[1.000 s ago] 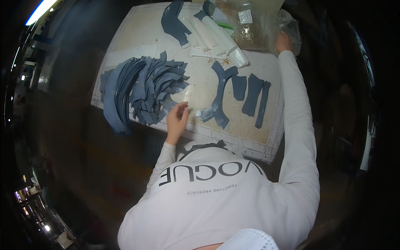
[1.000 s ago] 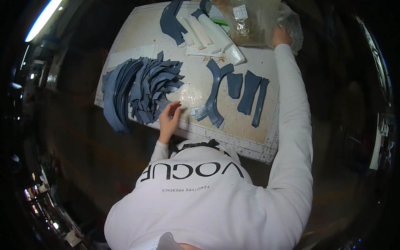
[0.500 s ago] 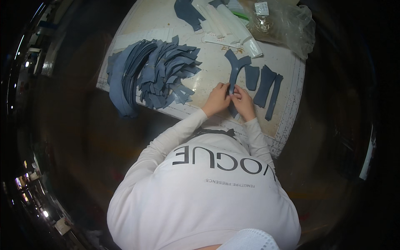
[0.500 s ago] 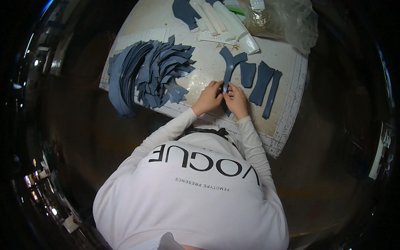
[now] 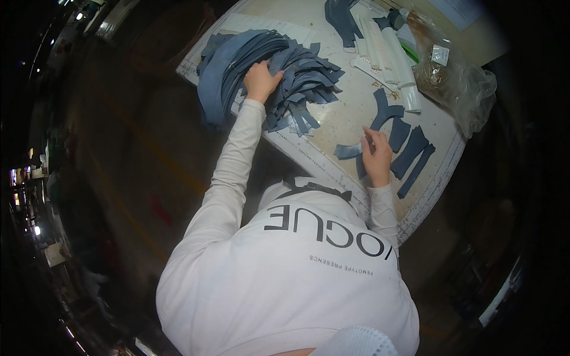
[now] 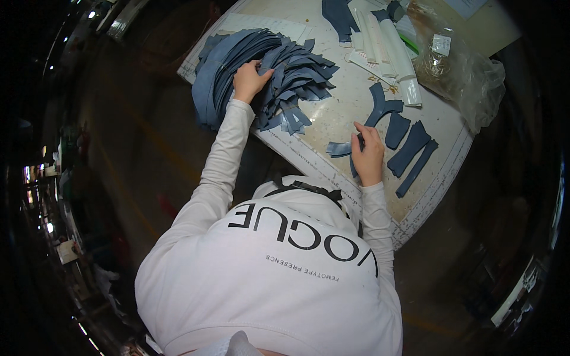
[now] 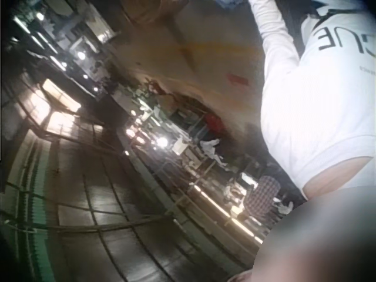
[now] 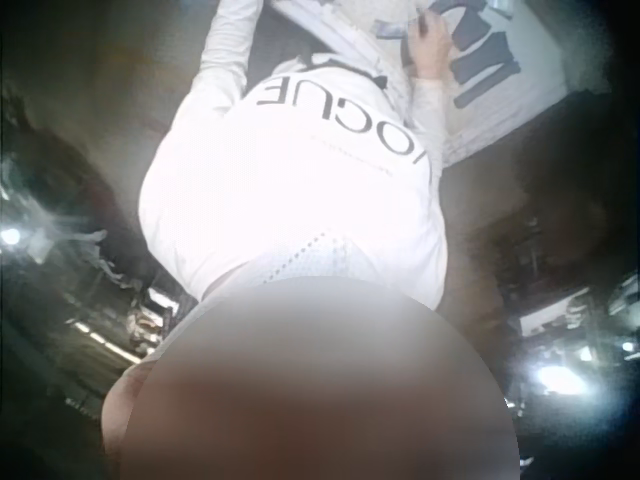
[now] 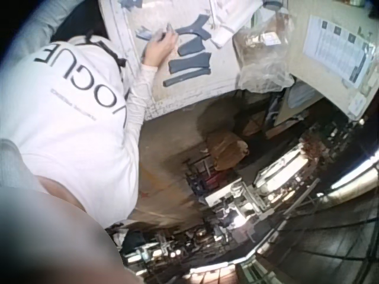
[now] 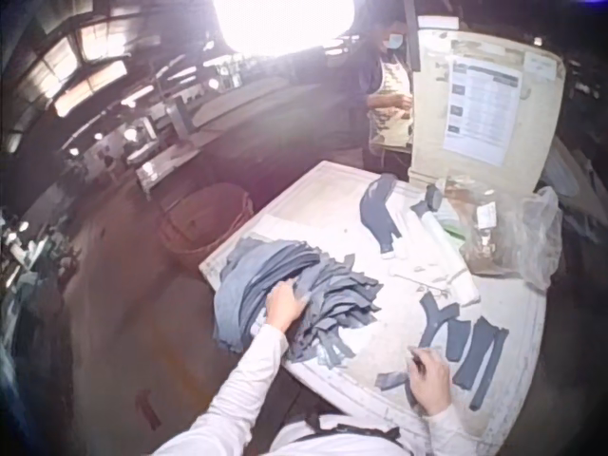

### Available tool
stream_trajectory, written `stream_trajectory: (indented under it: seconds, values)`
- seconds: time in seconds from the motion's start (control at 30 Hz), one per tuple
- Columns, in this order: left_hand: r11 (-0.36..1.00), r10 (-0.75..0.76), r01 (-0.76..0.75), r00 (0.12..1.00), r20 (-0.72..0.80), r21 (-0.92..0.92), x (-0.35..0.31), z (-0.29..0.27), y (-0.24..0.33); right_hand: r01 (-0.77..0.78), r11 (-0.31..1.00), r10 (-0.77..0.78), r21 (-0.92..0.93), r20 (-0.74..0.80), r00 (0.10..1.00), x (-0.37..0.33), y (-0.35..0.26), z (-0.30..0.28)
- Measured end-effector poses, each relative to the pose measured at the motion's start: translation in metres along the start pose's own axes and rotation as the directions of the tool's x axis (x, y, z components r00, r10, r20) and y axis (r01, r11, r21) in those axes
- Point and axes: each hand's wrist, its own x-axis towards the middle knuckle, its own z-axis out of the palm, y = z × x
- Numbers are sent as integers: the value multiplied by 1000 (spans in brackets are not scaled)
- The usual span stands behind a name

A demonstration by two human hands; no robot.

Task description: The person sorts and stacks gray fabric pieces on a worktable. They pick up individual pieces, align them, and place them into a growing pile. The hands remain in view throughout, handling the fabric by hand without tools.

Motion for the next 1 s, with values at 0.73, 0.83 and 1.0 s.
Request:
stream_trajectory:
  seconds: [0.73,0.83,1.0]
  values:
    - [-46,364,796,576,732,-603,-113,26,93,395,901,-413,-177,-78,907,-1,-45,38]
    - [79,262,772,594,761,-630,-118,38,90,304,901,-309,-310,32,950,2,-42,34]
    - [94,185,772,607,773,-628,-127,53,92,409,834,-366,-369,185,912,13,-38,29]
